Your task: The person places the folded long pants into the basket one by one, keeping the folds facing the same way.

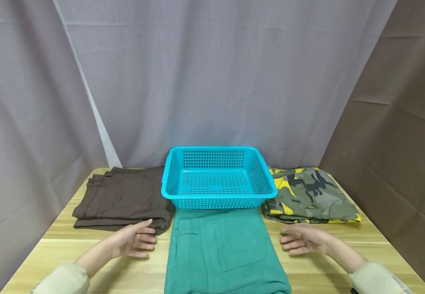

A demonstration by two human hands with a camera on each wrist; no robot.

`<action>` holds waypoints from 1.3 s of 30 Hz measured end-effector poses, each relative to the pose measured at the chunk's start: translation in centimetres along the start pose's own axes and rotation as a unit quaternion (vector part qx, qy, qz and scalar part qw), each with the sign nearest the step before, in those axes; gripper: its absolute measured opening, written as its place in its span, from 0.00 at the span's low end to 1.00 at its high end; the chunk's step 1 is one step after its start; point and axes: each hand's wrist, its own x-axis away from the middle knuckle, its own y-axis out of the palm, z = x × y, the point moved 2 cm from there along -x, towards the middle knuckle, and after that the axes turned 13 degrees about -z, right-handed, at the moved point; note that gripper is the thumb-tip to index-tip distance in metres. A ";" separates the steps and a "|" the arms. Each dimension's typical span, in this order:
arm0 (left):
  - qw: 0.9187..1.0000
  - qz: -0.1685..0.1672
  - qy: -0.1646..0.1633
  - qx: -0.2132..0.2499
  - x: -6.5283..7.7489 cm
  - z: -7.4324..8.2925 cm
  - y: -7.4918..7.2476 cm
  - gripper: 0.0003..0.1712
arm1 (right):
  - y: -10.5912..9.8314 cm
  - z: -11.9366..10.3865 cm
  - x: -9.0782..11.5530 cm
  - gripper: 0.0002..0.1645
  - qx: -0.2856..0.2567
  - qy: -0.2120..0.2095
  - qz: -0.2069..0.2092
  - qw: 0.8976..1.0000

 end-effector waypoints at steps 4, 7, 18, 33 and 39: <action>1.000 -0.019 -0.008 0.003 0.2 -0.3 0.4 0.47 | 0.4 0.8 -0.1 0.26 -0.029 -0.004 -0.039 0.999; 1.000 -0.021 -0.013 0.009 0.2 -0.4 0.7 0.47 | 0.8 1.1 -0.3 0.24 -0.047 -0.011 -0.059 0.997; 0.999 -0.027 -0.023 0.029 -0.4 -1.3 2.1 0.42 | 1.9 1.7 -0.9 0.20 -0.044 0.020 -0.018 0.999; 0.999 -0.028 -0.021 0.028 -1.0 -1.5 3.5 0.42 | 2.5 2.2 -1.4 0.21 -0.091 0.021 -0.056 0.994; 0.999 -0.025 -0.019 0.021 -1.2 -1.6 4.3 0.41 | 3.1 2.0 -1.6 0.18 -0.086 0.025 -0.058 0.994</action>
